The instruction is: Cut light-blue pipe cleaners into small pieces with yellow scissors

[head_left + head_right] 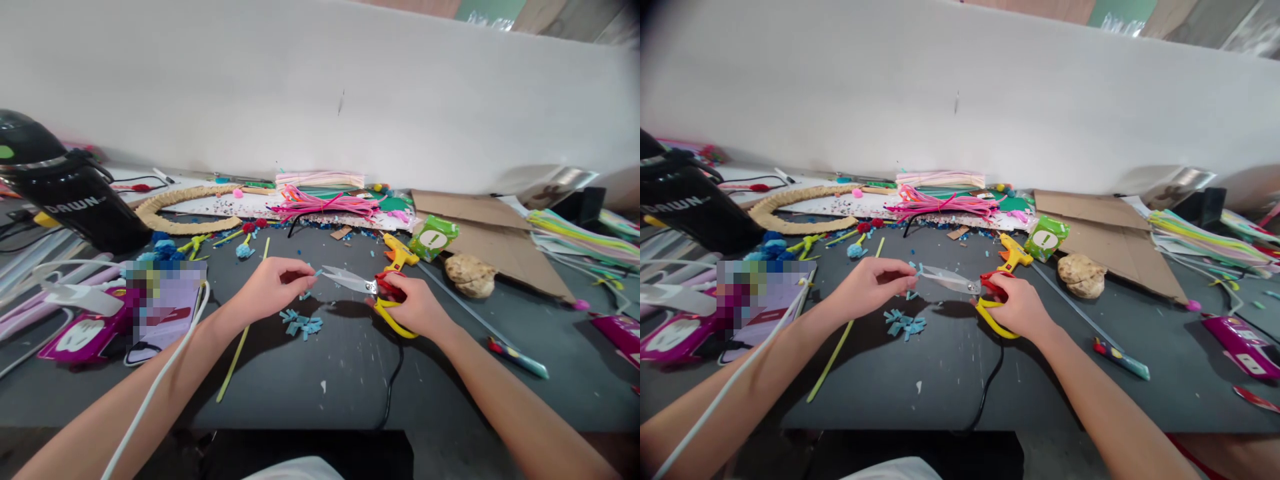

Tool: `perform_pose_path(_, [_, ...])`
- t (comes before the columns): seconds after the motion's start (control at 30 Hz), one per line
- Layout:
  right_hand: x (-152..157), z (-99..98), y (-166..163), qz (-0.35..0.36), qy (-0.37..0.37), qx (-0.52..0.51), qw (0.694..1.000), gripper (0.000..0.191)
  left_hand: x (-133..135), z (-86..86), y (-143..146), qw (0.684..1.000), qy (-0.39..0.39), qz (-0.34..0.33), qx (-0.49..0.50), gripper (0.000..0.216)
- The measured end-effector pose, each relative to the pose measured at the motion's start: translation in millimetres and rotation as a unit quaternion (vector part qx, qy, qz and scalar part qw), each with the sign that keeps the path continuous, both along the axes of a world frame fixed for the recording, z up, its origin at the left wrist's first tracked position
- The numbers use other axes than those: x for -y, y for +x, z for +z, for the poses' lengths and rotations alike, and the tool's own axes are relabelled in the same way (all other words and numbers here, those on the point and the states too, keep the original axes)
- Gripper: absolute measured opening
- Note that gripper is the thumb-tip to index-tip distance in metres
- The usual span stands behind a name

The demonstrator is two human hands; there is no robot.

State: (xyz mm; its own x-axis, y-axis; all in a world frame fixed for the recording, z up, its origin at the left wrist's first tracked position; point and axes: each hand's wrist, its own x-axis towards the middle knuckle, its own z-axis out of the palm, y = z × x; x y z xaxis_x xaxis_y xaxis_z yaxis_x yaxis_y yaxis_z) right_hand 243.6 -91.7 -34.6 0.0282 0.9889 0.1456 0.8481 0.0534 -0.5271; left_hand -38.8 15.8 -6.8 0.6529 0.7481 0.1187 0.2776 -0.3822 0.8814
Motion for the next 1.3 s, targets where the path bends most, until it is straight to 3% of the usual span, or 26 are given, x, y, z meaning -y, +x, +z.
perform_pose_path(0.47, [-1.1,-2.7,2.5,0.022,-0.015,0.028,0.999,0.023,-1.7,2.2,-3.8,0.986,0.157,-0.038,-0.040,0.016])
perform_pose_path(1.3, [-0.2,1.0,1.2,0.038,-0.039,0.035,0.998,0.029,-3.7,3.8,-6.3,0.979,0.193,-0.055,-0.044,0.025])
